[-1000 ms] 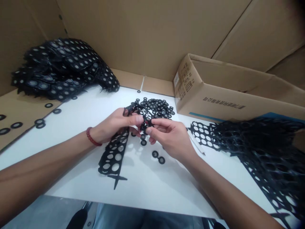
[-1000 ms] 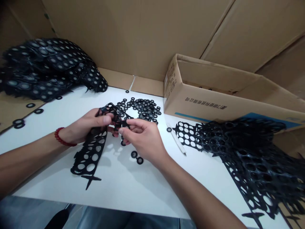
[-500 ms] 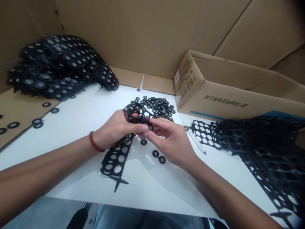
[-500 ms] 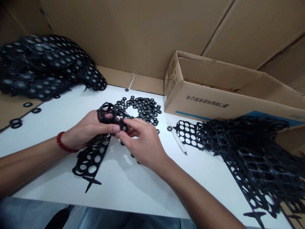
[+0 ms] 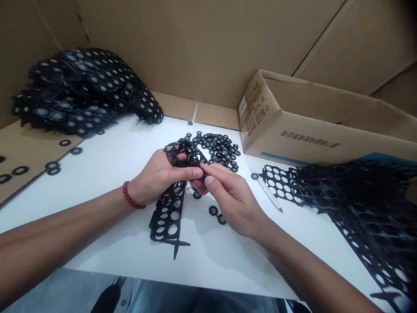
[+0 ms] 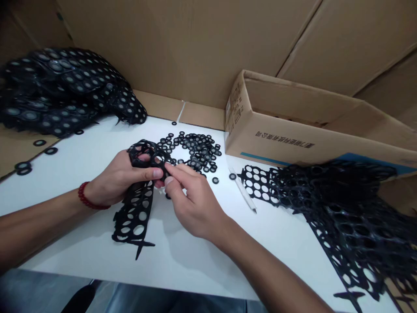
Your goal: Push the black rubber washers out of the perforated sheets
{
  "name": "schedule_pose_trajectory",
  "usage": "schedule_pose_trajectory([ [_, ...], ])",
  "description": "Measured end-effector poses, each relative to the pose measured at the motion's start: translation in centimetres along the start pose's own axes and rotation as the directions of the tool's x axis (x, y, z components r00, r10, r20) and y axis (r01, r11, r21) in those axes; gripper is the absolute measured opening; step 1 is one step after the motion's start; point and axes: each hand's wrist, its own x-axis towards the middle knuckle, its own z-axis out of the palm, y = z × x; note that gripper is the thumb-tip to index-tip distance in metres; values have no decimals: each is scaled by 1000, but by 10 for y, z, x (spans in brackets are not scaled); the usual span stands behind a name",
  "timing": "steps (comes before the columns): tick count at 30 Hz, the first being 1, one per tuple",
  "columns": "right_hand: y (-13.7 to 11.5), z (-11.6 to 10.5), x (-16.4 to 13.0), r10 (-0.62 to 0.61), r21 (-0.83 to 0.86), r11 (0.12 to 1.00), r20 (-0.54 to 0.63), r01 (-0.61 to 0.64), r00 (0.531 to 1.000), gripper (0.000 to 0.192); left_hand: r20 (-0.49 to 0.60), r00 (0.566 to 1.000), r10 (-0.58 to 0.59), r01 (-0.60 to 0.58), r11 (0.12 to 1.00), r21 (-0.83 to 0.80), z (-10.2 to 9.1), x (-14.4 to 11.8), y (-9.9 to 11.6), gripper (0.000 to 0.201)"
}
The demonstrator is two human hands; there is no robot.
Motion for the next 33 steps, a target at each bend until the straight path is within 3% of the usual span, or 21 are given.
schedule_pose_trajectory([
  [8, 1, 0, 0, 16, 54, 998, -6, -16, 1000, 25, 37, 999, -21, 23, 997, -74, 0, 0, -2, 12],
  [17, 6, 0, 0, 22, 67, 998, -40, -19, 999, 27, 2, 999, -44, 44, 995, -94, -1, -1, -3, 12],
  [23, 11, -2, 3, 14, 103, 995, -238, 11, 971, 30, -71, 994, -82, 76, 994, -83, 1, 1, 3, 13],
  [25, 8, -12, 5, 4, 55, 998, -333, 16, 943, 27, -116, 985, -131, 117, 985, -124, 2, 2, 4, 15],
  [27, 6, -28, 6, 44, -84, 993, -388, -83, 921, 24, -169, 967, -190, 160, 972, -175, 2, 2, 3, 17],
  [29, 8, -44, 3, 177, -396, 874, -280, -281, 944, 22, -209, 949, -237, 195, 959, -205, 2, 3, 2, 19],
  [30, 11, -51, 0, 290, -570, 739, -214, -360, 933, 22, -222, 941, -255, 210, 955, -209, 2, 3, 1, 19],
  [32, 19, -62, -7, 505, -781, 437, -198, -447, 840, 30, -229, 934, -275, 231, 952, -199, 3, 3, 1, 19],
  [33, 24, -65, -11, 556, -821, 341, -217, -458, 802, 35, -225, 935, -272, 233, 954, -187, 3, 3, 1, 19],
])
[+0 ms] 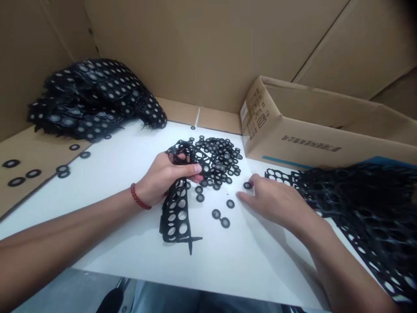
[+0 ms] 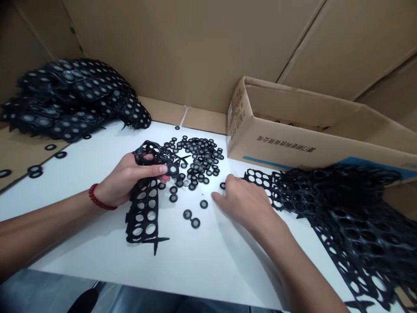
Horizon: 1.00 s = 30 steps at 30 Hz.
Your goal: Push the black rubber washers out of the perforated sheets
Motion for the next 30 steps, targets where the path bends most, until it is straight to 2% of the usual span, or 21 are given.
schedule_pose_trajectory([
  [3, 12, 8, 2, 79, -56, 996, 50, -76, 996, 42, 18, 998, 60, -61, 997, 44, 1, -2, 1, 16],
  [6, 17, 6, 2, 46, -18, 999, 82, -44, 996, 34, 26, 993, 119, -121, 987, 104, 1, -4, 1, 14],
  [9, 23, 0, 2, 12, 9, 1000, 71, -13, 997, 30, 16, 993, 114, -115, 984, 138, 1, -3, 1, 15],
  [13, 41, 0, 0, 124, -74, 990, 20, -122, 992, 35, -11, 995, 97, -93, 977, 193, 2, -3, 0, 14],
  [16, 53, 4, 0, 131, -123, 984, 38, -125, 991, 34, 3, 992, 123, -120, 956, 270, 3, -3, 0, 12],
  [23, 58, 5, 6, 116, -48, 992, 23, -115, 993, 20, 19, 988, 151, -149, 929, 340, 3, -5, 1, 15],
  [25, 56, 0, 7, 134, 61, 989, 33, -136, 990, 22, 24, 988, 152, -151, 930, 335, 4, -5, 2, 17],
  [27, 52, -6, 6, 149, 297, 942, 55, -158, 987, 24, 27, 990, 138, -140, 938, 316, 5, -6, 2, 22],
  [28, 49, -8, 4, 133, 453, 878, 72, -152, 988, 22, 26, 992, 127, -129, 945, 300, 5, -6, 2, 25],
  [30, 41, -12, 1, 48, 755, 651, 72, -86, 996, 14, 21, 995, 102, -104, 959, 262, 6, -7, 1, 31],
])
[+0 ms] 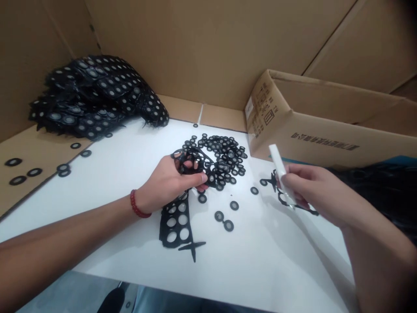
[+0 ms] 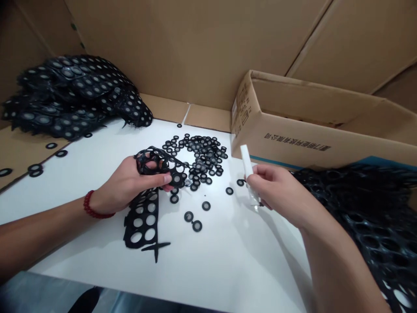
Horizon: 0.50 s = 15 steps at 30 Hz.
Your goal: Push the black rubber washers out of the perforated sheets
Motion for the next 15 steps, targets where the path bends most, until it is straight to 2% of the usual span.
schedule_pose_trajectory([
  [1, -4, 3, -2, -54, 183, 982, 30, 47, 998, 10, 4, 1000, -14, 14, 1000, -13, 1, -1, 0, 32],
  [3, -10, 14, -7, -165, 474, 873, 65, 116, 984, 9, 9, 1000, -29, 29, 999, -17, 3, -2, 0, 34],
  [5, -16, 27, -12, -224, 642, 757, 83, 120, 971, 15, 8, 999, -37, 37, 999, 3, 7, -4, 1, 34],
  [7, -20, 40, -18, -250, 694, 703, 40, 154, 967, 13, -5, 999, -40, 40, 999, 20, 11, -7, 2, 35],
  [10, -23, 60, -32, -370, 559, 737, -136, 380, 919, 7, -34, 998, -44, 46, 998, 47, 15, -9, 4, 32],
  [12, -21, 71, -41, -465, 340, 778, -253, 528, 848, 21, -50, 998, -40, 44, 996, 72, 16, -11, 3, 27],
  [13, -19, 76, -44, -532, 216, 776, -281, 593, 799, 28, -50, 998, -38, 41, 997, 73, 16, -11, 2, 25],
  [15, -13, 84, -48, -694, 2, 691, -276, 723, 665, 40, -37, 999, -39, 41, 998, 44, 16, -13, -1, 20],
])
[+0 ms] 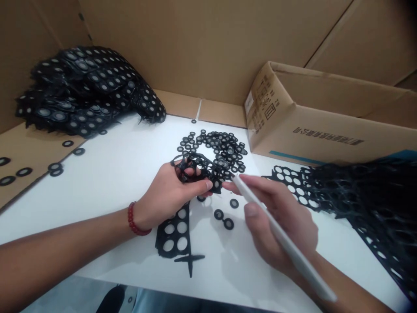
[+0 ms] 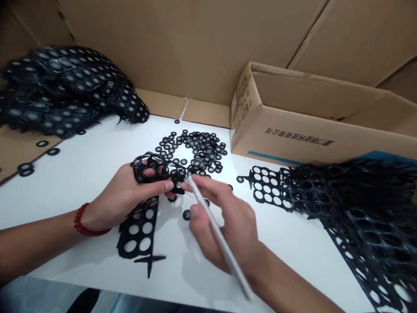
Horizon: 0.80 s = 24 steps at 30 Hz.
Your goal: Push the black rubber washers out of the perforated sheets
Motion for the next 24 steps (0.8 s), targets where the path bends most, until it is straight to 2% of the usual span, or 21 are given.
schedule_pose_trajectory([
  [2, 3, 4, -6, -174, -81, 981, 37, 176, 984, 49, 29, 999, -25, 27, 998, -61, 0, -1, -4, 16],
  [4, 6, 6, -9, -242, -106, 964, 36, 244, 970, 51, 70, 995, -73, 83, 985, -151, -1, -3, -8, 12],
  [7, 6, 6, -10, -193, -79, 978, 31, 194, 981, 51, 161, 980, -118, 163, 939, -304, 0, -3, -10, 10],
  [10, 3, 4, -9, -131, -6, 991, 47, 131, 990, 51, 181, 978, -106, 167, 913, -372, 1, -3, -8, 9],
  [13, 2, 1, -10, -117, 18, 993, 42, 117, 992, 51, 138, 988, -74, 120, 921, -370, 1, -3, -6, 10],
  [16, 2, -1, -14, -126, -62, 990, 34, 127, 992, 54, 110, 992, -56, 92, 931, -353, 2, -4, -5, 12],
  [21, -1, 1, -18, -161, -171, 972, 1, 159, 987, 56, 58, 993, -101, 114, 946, -305, 1, -4, -6, 18],
  [24, -2, 3, -18, -203, -205, 958, 2, 199, 979, 60, 62, 992, -114, 127, 950, -286, 0, -5, -7, 19],
])
